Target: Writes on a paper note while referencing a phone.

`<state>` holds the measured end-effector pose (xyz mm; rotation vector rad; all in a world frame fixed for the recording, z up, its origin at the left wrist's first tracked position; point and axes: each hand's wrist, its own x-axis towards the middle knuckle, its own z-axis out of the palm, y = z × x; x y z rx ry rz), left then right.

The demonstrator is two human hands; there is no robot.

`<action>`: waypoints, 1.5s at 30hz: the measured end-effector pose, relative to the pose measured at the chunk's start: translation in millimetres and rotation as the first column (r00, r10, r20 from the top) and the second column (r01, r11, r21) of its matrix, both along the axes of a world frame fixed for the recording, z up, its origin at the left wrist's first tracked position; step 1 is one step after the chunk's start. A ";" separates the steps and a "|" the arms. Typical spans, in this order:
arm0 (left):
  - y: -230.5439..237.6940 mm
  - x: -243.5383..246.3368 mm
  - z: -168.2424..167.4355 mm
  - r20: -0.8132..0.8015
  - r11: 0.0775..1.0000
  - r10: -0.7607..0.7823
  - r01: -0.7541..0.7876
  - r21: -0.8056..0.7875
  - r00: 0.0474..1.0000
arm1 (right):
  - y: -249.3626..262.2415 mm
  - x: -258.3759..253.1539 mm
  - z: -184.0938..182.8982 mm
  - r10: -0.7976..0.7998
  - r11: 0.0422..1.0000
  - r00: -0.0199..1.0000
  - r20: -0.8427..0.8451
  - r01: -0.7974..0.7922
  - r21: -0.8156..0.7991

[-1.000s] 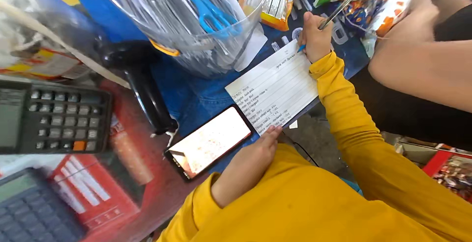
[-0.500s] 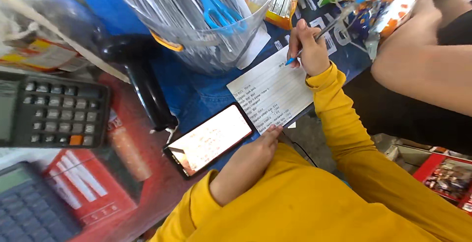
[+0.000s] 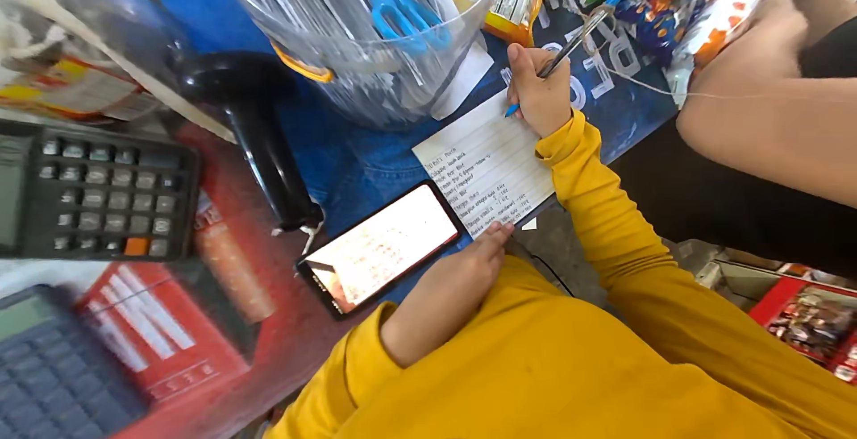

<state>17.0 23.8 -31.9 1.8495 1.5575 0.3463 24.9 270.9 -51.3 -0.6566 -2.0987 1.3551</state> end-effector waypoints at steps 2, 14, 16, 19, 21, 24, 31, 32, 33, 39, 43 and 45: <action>-1.6 2.7 -1.7 0.024 0.995 0.038 -0.041 0.091 0.999 | -0.1 0.3 0.5 0.004 1.000 1.000 0.007 -0.004 0.020; -21.2 16.9 -70.1 -0.123 0.914 0.108 -0.050 0.402 0.987 | 3.3 -0.8 -7.1 0.005 0.993 1.000 -0.012 -0.004 0.115; -21.6 16.9 -69.8 -0.126 0.919 0.104 -0.047 0.392 0.987 | 3.7 -0.5 -9.8 0.003 0.988 1.000 -0.020 0.000 0.152; -20.1 16.4 -66.8 -0.095 0.900 0.117 -0.065 0.430 0.989 | 4.6 -0.8 -10.5 0.007 0.981 1.000 -0.016 -0.004 0.195; -15.6 14.8 -48.9 -0.015 0.911 0.138 -0.121 0.395 0.990 | 5.0 0.2 -8.5 0.010 0.979 1.000 0.018 -0.013 0.202; -16.3 14.5 -48.5 0.012 0.915 0.152 -0.146 0.375 0.988 | 5.6 0.0 -5.1 -0.006 0.992 1.000 0.016 0.004 0.128; -20.7 15.5 -68.6 -0.103 0.915 0.105 -0.055 0.399 0.989 | 7.1 -0.4 -8.1 0.001 0.983 1.000 0.010 -0.003 0.185; -20.7 16.0 -68.6 -0.104 0.916 0.108 -0.059 0.397 0.989 | 7.1 -1.0 -8.4 0.000 0.981 1.000 0.002 -0.001 0.195; -20.9 16.4 -68.9 -0.109 0.917 0.105 -0.054 0.396 0.988 | 7.0 -1.0 -9.1 0.000 0.978 1.000 -0.003 0.001 0.208; -17.0 15.7 -53.4 -0.065 0.928 0.119 -0.088 0.362 0.991 | 6.9 -0.8 -9.2 0.015 0.983 0.999 -0.028 -0.010 0.184; -18.6 16.8 -67.9 -0.118 0.903 0.112 -0.052 0.426 0.987 | 7.3 -1.3 -10.5 -0.020 0.983 0.999 -0.041 0.028 0.184; -18.8 16.7 -71.2 -0.142 0.899 0.103 -0.030 0.438 0.985 | 8.2 -0.4 -10.2 -0.023 0.983 0.999 -0.030 0.028 0.180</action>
